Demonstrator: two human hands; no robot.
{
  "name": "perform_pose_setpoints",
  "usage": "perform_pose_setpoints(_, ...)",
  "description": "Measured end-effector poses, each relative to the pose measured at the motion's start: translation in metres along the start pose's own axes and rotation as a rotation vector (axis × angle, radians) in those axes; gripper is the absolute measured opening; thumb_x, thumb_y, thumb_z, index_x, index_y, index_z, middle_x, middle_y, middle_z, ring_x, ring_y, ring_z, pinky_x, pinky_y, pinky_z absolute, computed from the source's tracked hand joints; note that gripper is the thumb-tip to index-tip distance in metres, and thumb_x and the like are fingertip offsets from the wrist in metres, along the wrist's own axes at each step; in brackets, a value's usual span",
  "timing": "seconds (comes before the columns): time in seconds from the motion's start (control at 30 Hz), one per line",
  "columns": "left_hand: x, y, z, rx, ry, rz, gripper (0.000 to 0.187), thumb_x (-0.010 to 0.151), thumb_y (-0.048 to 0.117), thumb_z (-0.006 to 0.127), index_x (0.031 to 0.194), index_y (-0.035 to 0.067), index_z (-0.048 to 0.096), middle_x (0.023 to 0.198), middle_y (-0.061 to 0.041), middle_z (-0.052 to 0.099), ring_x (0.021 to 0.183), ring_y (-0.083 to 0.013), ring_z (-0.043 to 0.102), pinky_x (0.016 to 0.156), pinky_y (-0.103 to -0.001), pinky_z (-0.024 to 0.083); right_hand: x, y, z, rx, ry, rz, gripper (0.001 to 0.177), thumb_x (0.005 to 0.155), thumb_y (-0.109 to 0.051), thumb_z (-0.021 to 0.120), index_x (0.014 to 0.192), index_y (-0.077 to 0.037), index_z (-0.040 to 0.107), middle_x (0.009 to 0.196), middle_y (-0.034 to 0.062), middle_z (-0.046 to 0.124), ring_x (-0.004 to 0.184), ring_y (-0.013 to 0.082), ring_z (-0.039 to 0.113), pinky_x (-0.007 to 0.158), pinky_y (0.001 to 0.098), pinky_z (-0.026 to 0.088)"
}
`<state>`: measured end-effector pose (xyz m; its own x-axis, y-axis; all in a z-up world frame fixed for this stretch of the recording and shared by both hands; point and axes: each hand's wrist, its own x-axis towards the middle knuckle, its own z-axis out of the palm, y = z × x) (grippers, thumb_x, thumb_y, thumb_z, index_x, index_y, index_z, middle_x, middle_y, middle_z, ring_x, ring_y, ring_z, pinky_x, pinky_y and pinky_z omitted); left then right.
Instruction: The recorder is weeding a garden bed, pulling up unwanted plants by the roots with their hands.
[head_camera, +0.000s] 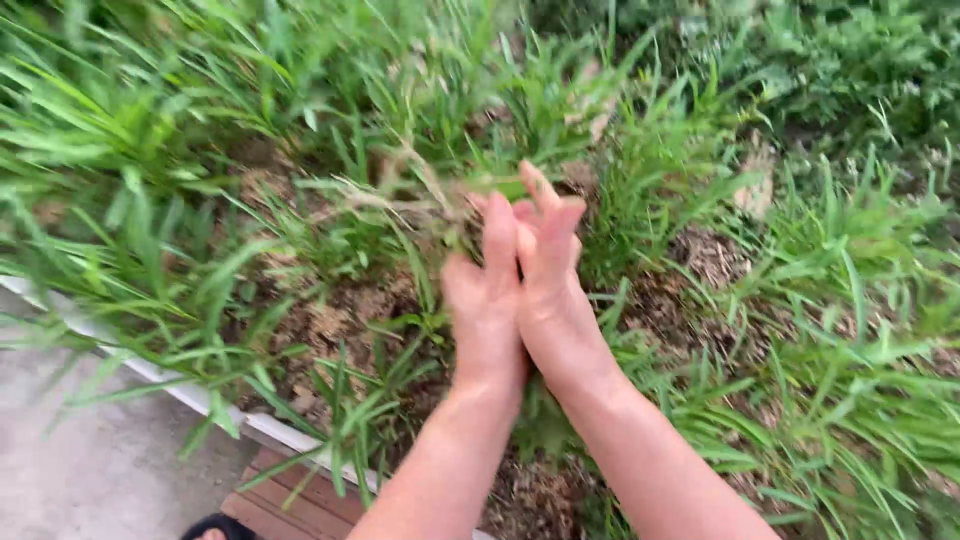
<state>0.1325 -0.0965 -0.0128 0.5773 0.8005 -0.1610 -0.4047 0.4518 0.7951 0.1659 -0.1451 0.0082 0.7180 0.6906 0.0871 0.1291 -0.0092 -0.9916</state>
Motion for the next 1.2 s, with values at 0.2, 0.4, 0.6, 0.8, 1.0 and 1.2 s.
perform_pose_setpoints(0.2,0.019,-0.01,0.003,-0.022,0.027,0.011,0.045,0.097,0.046,0.064,0.089,0.002,0.073,0.088,-0.005,0.074,0.078,-0.0115,0.065,0.072,-0.029,0.053,-0.001,-0.014,-0.018,-0.064,0.044,0.075,0.108,0.09,-0.083,0.007,0.149,-0.01,0.061,0.177,0.0041,0.017,0.15,0.0239,0.033,0.124,0.0414,0.017)
perform_pose_setpoints(0.4,0.076,0.048,0.004,0.238,-0.062,0.146,0.048,0.101,0.042,0.06,0.068,0.007,0.061,0.062,-0.002,0.061,0.054,-0.0112,0.058,0.052,-0.029,0.047,0.016,-0.038,-0.067,0.106,0.046,-0.052,0.08,0.106,-0.061,0.015,0.135,-0.005,0.065,0.161,0.013,0.043,0.141,0.0269,0.049,0.122,0.046,0.033)
perform_pose_setpoints(0.6,0.159,0.138,0.006,0.311,-0.319,0.421,0.04,0.101,0.036,0.065,0.073,0.009,0.057,0.058,0.002,0.055,0.048,-0.0092,0.053,0.043,-0.027,0.044,0.034,-0.041,-0.066,0.075,0.094,0.07,0.045,0.109,-0.031,0.042,0.112,0.002,0.072,0.113,0.0156,0.073,0.101,0.0223,0.07,0.095,0.039,0.057)
perform_pose_setpoints(0.8,0.219,0.181,-0.012,0.325,-0.488,0.473,0.034,0.104,0.031,0.07,0.083,0.005,0.062,0.069,0.001,0.06,0.056,-0.0072,0.056,0.048,-0.026,0.046,0.045,-0.055,0.017,-0.119,-0.111,0.098,0.027,0.102,-0.016,0.056,0.102,0.002,0.076,0.096,0.0091,0.077,0.089,0.0147,0.074,0.083,0.032,0.06)
perform_pose_setpoints(1.0,0.257,0.195,-0.06,0.379,-0.649,0.466,0.028,0.108,0.03,0.068,0.093,0.006,0.063,0.074,0.002,0.06,0.059,-0.0052,0.055,0.052,-0.025,0.046,0.057,0.004,0.079,-0.461,-0.402,0.217,0.015,0.092,-0.015,0.068,0.099,-0.003,0.075,0.088,0.0064,0.075,0.083,0.0178,0.072,0.074,0.0328,0.058)
perform_pose_setpoints(1.2,0.259,0.203,-0.096,0.516,-0.699,0.369,0.033,0.106,0.034,0.065,0.084,0.009,0.061,0.066,0.007,0.056,0.055,-0.0027,0.051,0.047,-0.024,0.043,0.043,0.097,0.118,-0.74,-0.493,0.026,0.036,0.079,-0.007,0.076,0.114,-0.006,0.07,0.106,0.0155,0.069,0.099,0.0376,0.067,0.085,0.0441,0.055)
